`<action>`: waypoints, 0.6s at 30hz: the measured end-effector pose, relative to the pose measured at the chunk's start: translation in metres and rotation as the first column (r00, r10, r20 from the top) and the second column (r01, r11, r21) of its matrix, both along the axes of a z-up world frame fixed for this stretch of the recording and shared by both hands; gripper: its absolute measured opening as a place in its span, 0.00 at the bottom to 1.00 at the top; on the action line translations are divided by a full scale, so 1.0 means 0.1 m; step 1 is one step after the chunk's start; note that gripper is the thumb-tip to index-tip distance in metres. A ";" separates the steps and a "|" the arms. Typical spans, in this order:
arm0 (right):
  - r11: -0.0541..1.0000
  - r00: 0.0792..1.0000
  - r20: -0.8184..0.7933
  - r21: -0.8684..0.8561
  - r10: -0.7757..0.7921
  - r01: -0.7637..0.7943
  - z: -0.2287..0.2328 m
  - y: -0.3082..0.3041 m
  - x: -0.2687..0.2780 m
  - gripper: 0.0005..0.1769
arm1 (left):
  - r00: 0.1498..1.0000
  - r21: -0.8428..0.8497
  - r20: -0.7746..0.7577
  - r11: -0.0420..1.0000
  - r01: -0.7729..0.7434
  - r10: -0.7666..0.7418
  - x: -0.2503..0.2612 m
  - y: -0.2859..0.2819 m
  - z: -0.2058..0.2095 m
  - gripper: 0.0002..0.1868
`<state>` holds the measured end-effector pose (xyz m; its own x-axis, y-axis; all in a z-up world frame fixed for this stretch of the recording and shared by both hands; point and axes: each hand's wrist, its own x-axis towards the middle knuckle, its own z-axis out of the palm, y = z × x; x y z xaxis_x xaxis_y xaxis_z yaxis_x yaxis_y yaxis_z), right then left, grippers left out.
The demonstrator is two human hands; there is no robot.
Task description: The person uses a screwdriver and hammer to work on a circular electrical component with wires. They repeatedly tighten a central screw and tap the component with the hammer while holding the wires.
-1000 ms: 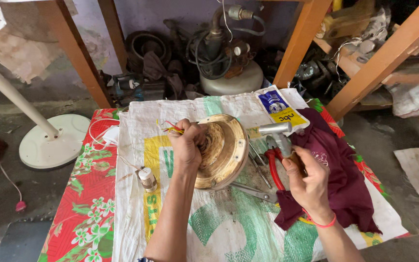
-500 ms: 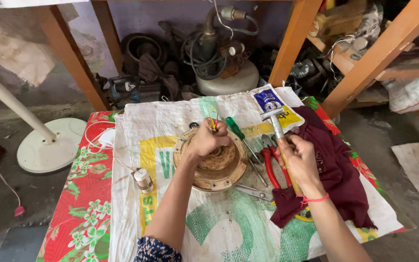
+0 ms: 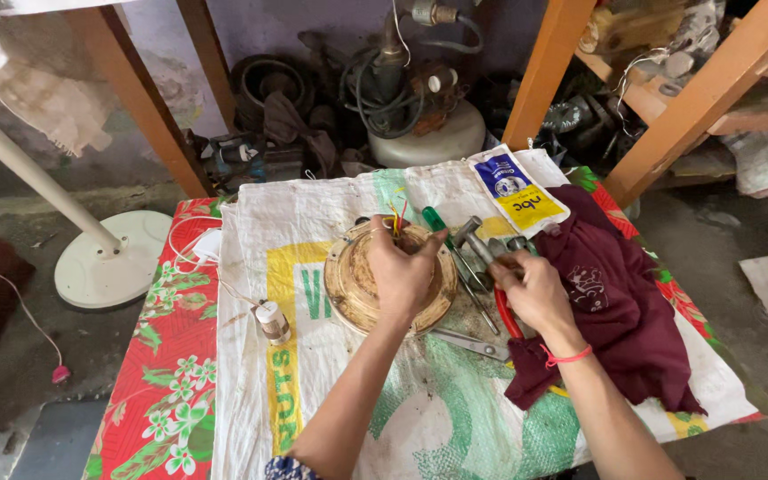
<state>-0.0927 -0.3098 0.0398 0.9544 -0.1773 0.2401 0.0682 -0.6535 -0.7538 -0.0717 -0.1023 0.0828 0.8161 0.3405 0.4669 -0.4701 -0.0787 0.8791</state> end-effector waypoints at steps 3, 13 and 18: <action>0.996 0.999 0.036 -0.084 0.005 -0.002 0.01 0.04 -0.02 0.13 | 0.976 0.186 -0.149 0.974 -0.129 0.157 0.21 -0.05 -0.11 0.22; 0.983 0.998 0.058 -0.180 -0.020 0.030 -0.03 0.06 -0.01 0.15 | 0.964 -0.074 -0.264 0.996 -0.041 0.020 0.48 0.09 -0.14 0.16; 0.983 0.989 0.110 0.143 0.100 -0.116 -0.07 -0.06 -0.03 0.16 | 0.979 -0.368 -0.106 0.922 0.123 -0.173 0.59 0.24 -0.22 0.14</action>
